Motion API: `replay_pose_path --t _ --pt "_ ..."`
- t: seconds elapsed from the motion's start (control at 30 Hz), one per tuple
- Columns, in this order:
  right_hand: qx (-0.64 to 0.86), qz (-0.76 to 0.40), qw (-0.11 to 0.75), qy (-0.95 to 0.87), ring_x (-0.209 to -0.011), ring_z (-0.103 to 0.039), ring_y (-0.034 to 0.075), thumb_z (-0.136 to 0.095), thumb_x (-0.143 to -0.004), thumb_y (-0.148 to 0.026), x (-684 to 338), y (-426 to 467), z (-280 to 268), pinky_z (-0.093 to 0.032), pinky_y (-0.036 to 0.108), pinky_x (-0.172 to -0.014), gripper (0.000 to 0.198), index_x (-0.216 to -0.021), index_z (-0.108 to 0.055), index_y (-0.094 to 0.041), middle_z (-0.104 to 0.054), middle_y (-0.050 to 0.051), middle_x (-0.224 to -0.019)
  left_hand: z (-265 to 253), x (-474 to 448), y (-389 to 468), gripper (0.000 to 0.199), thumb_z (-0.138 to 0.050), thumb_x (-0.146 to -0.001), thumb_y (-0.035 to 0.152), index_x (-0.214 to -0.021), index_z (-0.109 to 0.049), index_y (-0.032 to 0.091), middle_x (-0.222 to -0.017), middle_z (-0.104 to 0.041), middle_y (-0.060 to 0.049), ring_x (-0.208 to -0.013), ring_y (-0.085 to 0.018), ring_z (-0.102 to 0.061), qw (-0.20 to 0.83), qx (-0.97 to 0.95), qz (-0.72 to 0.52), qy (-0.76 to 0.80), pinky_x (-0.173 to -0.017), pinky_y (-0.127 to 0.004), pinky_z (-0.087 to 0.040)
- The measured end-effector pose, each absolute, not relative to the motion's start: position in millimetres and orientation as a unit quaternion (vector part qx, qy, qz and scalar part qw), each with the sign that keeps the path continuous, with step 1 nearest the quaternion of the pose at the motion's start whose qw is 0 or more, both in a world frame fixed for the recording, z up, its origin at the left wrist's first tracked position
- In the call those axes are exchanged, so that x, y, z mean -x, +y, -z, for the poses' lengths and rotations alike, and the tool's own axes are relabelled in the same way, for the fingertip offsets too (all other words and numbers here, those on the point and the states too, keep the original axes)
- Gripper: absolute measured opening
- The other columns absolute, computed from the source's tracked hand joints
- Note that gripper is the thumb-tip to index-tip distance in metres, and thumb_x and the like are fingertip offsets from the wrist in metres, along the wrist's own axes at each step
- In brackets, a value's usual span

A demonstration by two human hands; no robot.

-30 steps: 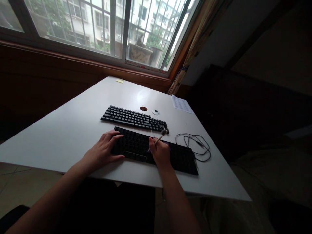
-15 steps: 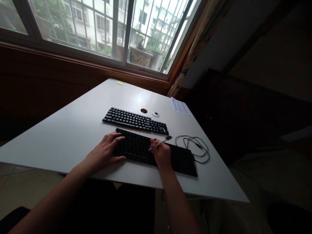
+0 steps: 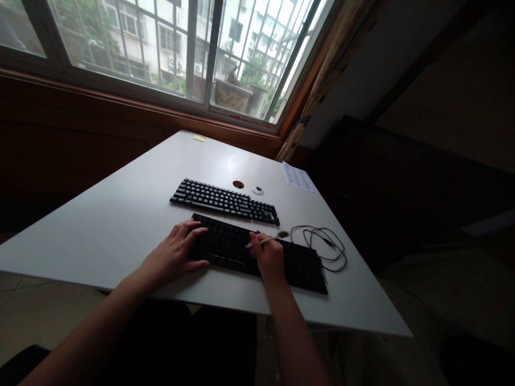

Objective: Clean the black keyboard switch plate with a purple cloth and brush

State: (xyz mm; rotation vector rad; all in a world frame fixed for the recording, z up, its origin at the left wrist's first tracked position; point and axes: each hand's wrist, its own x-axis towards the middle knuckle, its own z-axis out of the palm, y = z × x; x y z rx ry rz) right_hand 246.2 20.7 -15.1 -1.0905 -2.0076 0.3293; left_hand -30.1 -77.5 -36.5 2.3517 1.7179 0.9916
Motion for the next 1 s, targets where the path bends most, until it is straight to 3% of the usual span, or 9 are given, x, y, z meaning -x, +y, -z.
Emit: replay_pose_path --t 0.1,0.3,0.57,1.0 --pt "0.433 -0.123 0.406 -0.795 -0.057 -0.064 0.014 -0.050 -0.103 -0.052 -245.7 20.6 14.1 -0.043 0.023 -0.064 0.048 -0.069 -0.063 -0.022 -0.066 -0.001 -0.059 35.6 29.8 -77.9 0.075 -0.077 -0.085 0.051 -0.147 -0.039 0.032 -0.150 -0.041 -0.011 -0.141 -0.037 -0.039 0.034 -0.762 -0.326 0.559 -0.115 -0.060 -0.042" --pt "0.433 -0.141 0.401 -0.795 -0.048 -0.058 0.013 -0.047 -0.104 -0.052 -246.6 18.4 13.0 -0.039 0.023 -0.056 0.052 -0.063 -0.056 -0.022 -0.058 -0.003 -0.050 37.0 30.6 -77.8 0.075 -0.077 -0.086 0.051 -0.147 -0.039 0.031 -0.151 -0.040 -0.011 -0.141 -0.036 -0.039 0.032 -0.762 -0.325 0.559 -0.116 -0.059 -0.041" --pt "0.445 -0.130 0.397 -0.792 -0.055 -0.061 0.014 -0.049 -0.102 -0.057 -245.3 20.2 13.0 -0.043 0.024 -0.064 0.051 -0.070 -0.065 -0.021 -0.065 -0.001 -0.059 35.5 30.2 -78.4 0.076 -0.078 -0.085 0.049 -0.147 -0.038 0.032 -0.152 -0.039 -0.011 -0.141 -0.036 -0.038 0.040 -0.761 -0.317 0.565 -0.116 -0.060 -0.042" --pt "0.441 -0.120 0.394 -0.797 -0.055 -0.061 0.014 -0.046 -0.104 -0.055 -245.5 18.3 10.8 -0.042 0.024 -0.064 0.054 -0.064 -0.060 -0.022 -0.063 -0.001 -0.058 35.8 29.9 -77.9 0.076 -0.078 -0.084 0.050 -0.146 -0.038 0.032 -0.151 -0.040 -0.010 -0.141 -0.036 -0.039 0.037 -0.758 -0.312 0.572 -0.116 -0.058 -0.042"
